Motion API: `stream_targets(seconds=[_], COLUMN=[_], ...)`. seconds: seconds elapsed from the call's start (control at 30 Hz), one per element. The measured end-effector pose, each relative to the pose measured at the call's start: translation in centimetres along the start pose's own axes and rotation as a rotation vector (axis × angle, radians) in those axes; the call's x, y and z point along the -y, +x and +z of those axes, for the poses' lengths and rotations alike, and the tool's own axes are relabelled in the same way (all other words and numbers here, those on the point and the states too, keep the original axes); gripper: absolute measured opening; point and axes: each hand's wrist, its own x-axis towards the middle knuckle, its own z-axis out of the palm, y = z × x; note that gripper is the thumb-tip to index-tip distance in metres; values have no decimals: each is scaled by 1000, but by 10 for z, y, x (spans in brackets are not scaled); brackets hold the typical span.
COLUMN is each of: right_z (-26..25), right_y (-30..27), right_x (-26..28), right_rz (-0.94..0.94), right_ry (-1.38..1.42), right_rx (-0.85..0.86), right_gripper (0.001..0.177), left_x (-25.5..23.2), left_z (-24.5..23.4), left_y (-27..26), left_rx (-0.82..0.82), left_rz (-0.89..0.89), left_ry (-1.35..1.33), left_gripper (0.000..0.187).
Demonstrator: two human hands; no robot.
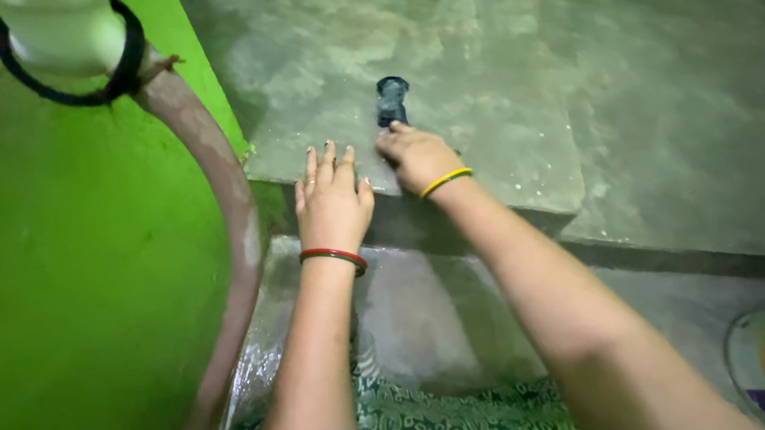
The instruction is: The person cleans stone steps by hand using a damp cloth, rinsing the cloth in a bucket of water during the process.
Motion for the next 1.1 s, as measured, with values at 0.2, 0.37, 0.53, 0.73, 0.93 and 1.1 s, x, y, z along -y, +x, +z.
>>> stream_targets(seconds=[0.2,0.37,0.53,0.73,0.93,1.1], right_z=[-59,-55,-30,-40,10,-28], right_y=[-95,-158,-126,-65,-29,-52], right_x=[-75,-132,-109,-32,64,46], right_rz=[521,610,549,633,43,-26], right_ry=[-53,-230,68,88,369,347], right_rx=[-68,57,-227,-134,-137,-62], right_gripper=[60,44,71,56,42,48], left_x=[-7,-14,-12,-5,-4,2], left_z=[-6,-3,-3,-18,-10,-11], left_y=[-8,-12,-14,-12,-7,-16], left_rx=[45,93,87,73,18,73], left_rz=[-8,0,-11,-50,-6,-57], left_ry=[-23,-19,-19,-11,-7,-25], left_gripper=[57,57,57,61,59,64])
